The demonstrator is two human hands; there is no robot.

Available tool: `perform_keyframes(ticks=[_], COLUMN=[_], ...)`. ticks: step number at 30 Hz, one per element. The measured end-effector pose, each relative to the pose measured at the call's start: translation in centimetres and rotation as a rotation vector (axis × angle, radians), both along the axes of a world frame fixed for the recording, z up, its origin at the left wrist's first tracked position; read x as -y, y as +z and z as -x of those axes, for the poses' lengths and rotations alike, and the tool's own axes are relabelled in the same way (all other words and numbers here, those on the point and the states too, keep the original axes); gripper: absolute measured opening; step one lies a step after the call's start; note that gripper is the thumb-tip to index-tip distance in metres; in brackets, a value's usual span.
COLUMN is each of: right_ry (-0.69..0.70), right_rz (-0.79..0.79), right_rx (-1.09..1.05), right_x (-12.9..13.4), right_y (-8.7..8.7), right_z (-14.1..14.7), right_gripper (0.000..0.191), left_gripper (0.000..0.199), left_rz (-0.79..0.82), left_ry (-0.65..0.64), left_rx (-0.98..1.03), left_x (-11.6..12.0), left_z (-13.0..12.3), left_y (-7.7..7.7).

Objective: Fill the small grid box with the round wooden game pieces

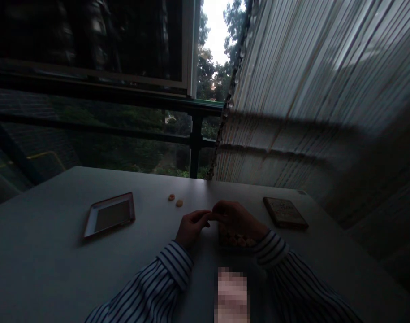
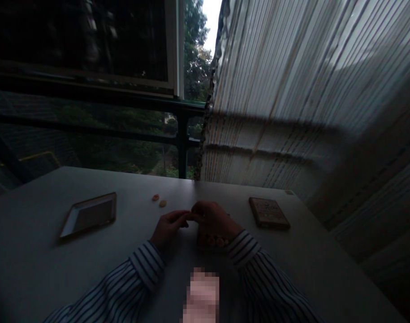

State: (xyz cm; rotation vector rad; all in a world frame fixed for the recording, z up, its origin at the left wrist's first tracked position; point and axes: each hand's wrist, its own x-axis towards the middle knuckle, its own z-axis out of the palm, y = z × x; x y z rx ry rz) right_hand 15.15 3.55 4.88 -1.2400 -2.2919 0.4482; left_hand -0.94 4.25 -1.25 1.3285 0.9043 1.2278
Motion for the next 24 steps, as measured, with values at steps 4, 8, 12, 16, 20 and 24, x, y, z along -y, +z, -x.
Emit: perform_keyframes(ticks=[4, 8, 12, 16, 20, 24], right_ry=[-0.045, -0.031, -0.034, -0.018, -0.022, -0.012], right_rz=[0.033, 0.037, 0.040, 0.055, 0.061, 0.056], right_rx=[-0.013, -0.015, 0.013, 0.010, -0.011, -0.030], right_x=[0.1, 0.2, 0.2, 0.3, 0.4, 0.2], right_y=[-0.2, -0.4, -0.3, -0.3, -0.6, -1.0], right_z=[-0.5, -0.8, -1.1, -1.2, -1.3, -1.3], right_gripper=[0.030, 0.025, 0.021, 0.021, 0.021, 0.020], left_gripper=[0.031, 0.031, 0.031, 0.030, 0.030, 0.030], left_rz=[-0.020, -0.037, -0.032, -0.032, -0.020, -0.016], left_ry=[-0.035, -0.085, -0.118, -0.117, -0.093, -0.060], left_rx=[-0.046, -0.077, -0.067, -0.079, -0.098, -0.107], left_x=[0.2, 0.5, 0.5, 0.4, 0.4, 0.3], left_z=[-0.3, -0.5, -0.5, -0.6, -0.6, -0.7], left_y=[0.0, 0.2, 0.1, 0.0, 0.0, 0.1])
